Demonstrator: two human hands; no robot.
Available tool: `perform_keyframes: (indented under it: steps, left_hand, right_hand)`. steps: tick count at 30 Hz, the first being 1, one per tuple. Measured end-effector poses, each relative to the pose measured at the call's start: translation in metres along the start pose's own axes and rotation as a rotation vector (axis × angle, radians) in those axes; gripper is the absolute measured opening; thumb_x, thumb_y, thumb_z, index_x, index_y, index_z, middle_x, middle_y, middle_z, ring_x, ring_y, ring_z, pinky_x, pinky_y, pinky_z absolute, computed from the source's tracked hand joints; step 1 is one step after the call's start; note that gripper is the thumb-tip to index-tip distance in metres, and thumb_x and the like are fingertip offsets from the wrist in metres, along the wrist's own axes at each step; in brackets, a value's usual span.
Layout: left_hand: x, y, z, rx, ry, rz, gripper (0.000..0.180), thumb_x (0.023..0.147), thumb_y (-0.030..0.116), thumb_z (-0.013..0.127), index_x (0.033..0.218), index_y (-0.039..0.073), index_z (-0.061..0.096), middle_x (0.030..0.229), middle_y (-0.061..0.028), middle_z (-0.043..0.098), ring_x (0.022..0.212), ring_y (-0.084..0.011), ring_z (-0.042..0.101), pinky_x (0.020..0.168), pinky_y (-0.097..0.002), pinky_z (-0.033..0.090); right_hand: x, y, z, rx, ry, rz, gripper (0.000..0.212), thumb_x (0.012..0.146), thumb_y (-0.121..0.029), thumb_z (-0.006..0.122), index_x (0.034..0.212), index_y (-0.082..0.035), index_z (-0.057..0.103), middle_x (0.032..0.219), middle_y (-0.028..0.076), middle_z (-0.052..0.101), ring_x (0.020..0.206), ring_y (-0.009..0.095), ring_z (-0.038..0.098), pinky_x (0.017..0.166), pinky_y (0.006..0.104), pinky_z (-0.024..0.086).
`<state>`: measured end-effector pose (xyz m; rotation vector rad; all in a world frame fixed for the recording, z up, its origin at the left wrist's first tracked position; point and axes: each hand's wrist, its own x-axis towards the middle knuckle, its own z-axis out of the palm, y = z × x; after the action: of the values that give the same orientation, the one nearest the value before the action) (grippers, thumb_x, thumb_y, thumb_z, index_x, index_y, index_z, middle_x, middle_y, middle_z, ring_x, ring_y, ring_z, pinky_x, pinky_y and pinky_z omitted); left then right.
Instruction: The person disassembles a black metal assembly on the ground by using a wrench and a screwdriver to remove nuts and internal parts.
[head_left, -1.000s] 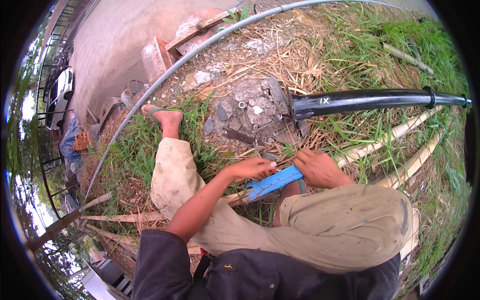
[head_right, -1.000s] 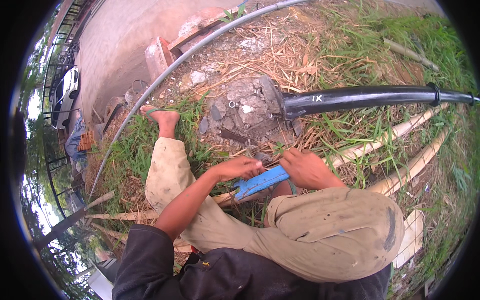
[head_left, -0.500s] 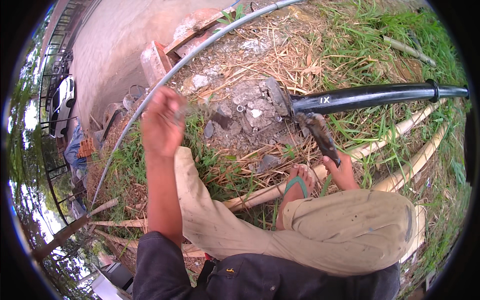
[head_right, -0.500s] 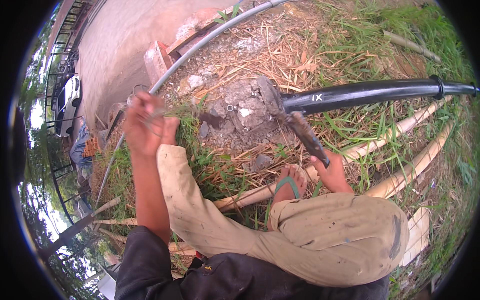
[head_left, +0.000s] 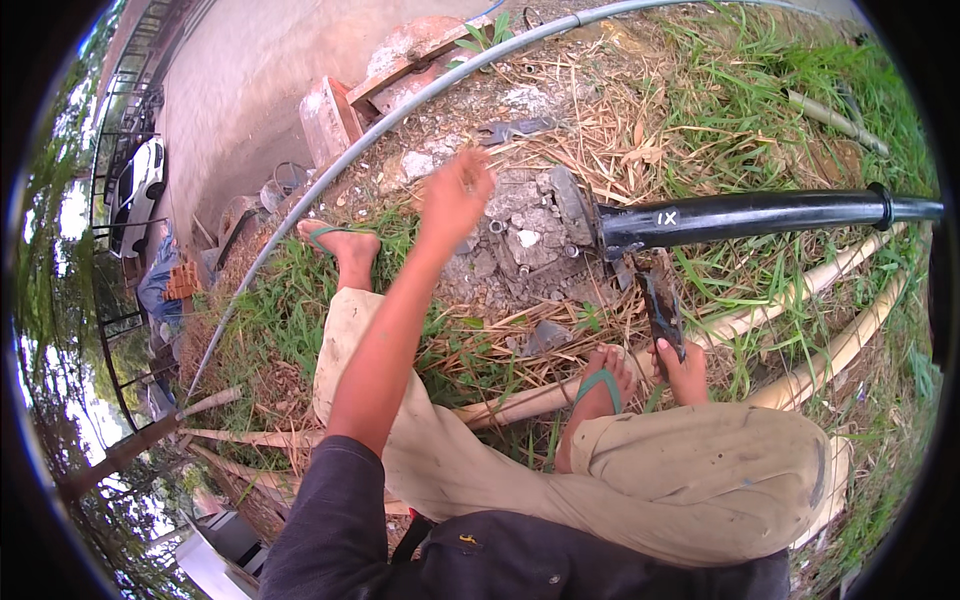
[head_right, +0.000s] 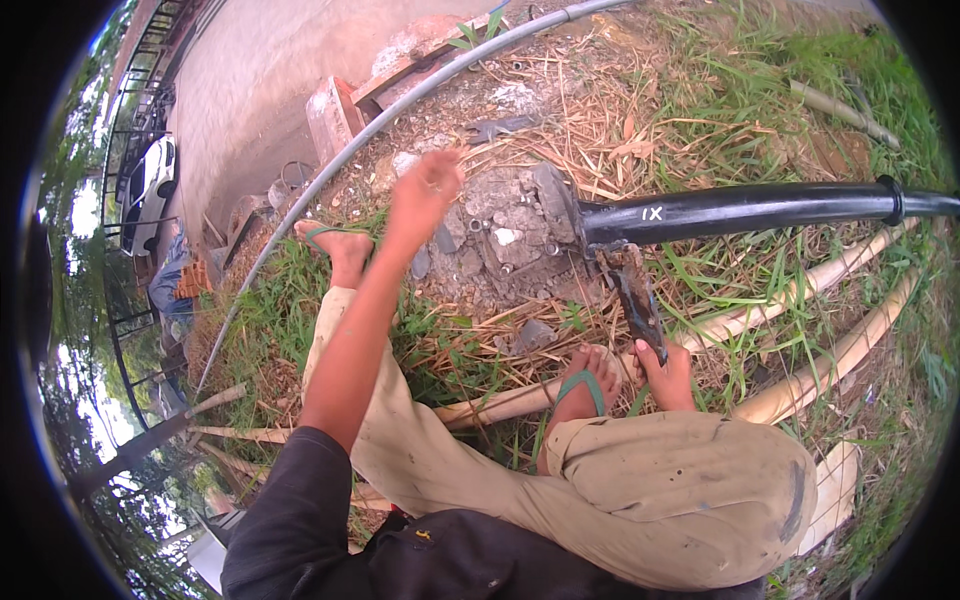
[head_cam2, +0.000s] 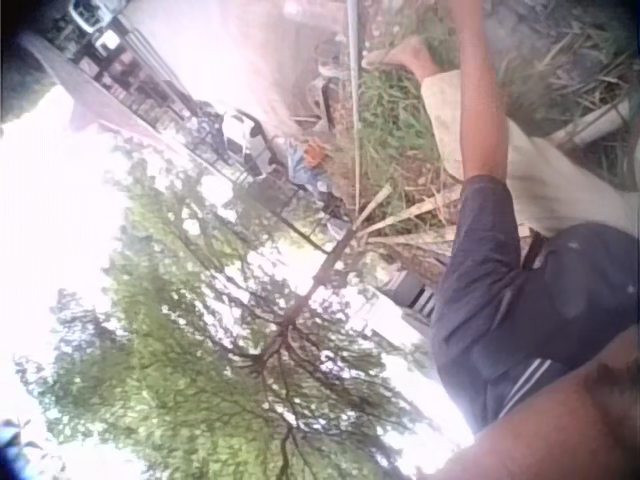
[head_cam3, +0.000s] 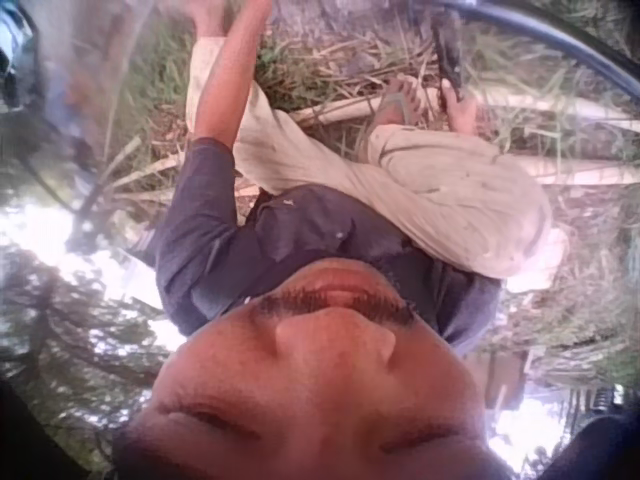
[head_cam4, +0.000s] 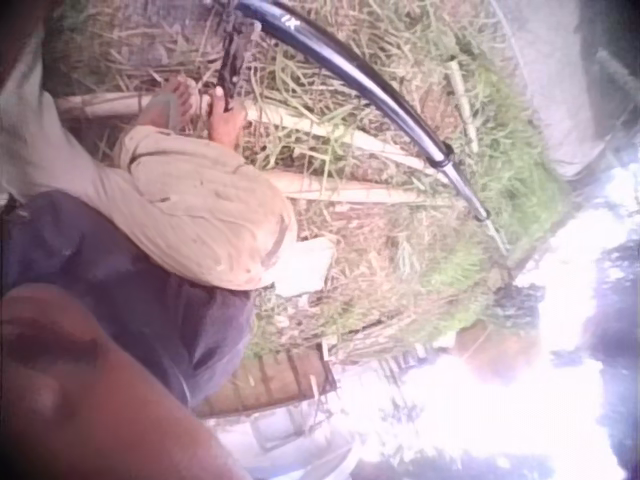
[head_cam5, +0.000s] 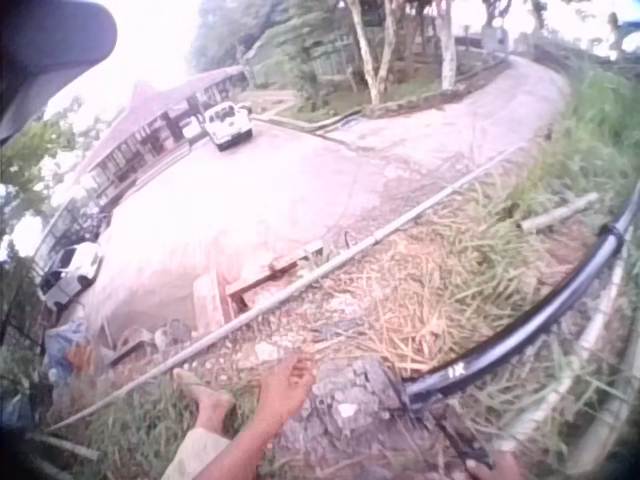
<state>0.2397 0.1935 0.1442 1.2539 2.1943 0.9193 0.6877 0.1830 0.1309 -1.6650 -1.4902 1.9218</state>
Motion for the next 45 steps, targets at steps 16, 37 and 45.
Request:
perform_keyframes:
  steps: [16, 37, 45]
  left_hand:
    - [-0.053, -0.082, 0.066, 0.505, -0.306, -0.082, 0.037, 0.094, 0.035, 0.072, 0.114, 0.006, 0.063, 0.094, -0.0220, 0.072, 0.087, -0.0409, 0.071, 0.074, -0.0497, 0.056]
    - [-0.056, -0.062, 0.066, 0.471, -0.170, -0.066, 0.037, 0.100, 0.039, 0.060, 0.109, 0.004, 0.062, 0.094, -0.0226, 0.071, 0.093, -0.0401, 0.071, 0.079, -0.0511, 0.058]
    - [-0.046, -0.092, 0.071, 0.553, -0.323, 0.234, 0.032, 0.100, 0.031, 0.063, 0.101, -0.001, 0.060, 0.088, -0.0205, 0.071, 0.084, -0.0386, 0.072, 0.072, -0.0469, 0.060]
  right_hand:
    - [0.004, 0.014, -0.001, -0.047, -0.050, 0.127, 0.041, 0.105, -0.036, 0.061, 0.094, 0.003, 0.068, 0.070, 0.004, 0.062, 0.055, 0.011, 0.060, 0.048, 0.0268, 0.050]
    - [0.002, 0.016, 0.011, -0.049, 0.015, 0.185, 0.031, 0.099, -0.027, 0.069, 0.088, 0.002, 0.073, 0.064, 0.004, 0.065, 0.050, 0.011, 0.059, 0.045, 0.0280, 0.046]
    - [0.004, 0.026, 0.010, -0.011, -0.028, 0.219, 0.038, 0.101, -0.032, 0.068, 0.088, 0.004, 0.072, 0.063, 0.004, 0.062, 0.051, 0.012, 0.059, 0.044, 0.0286, 0.047]
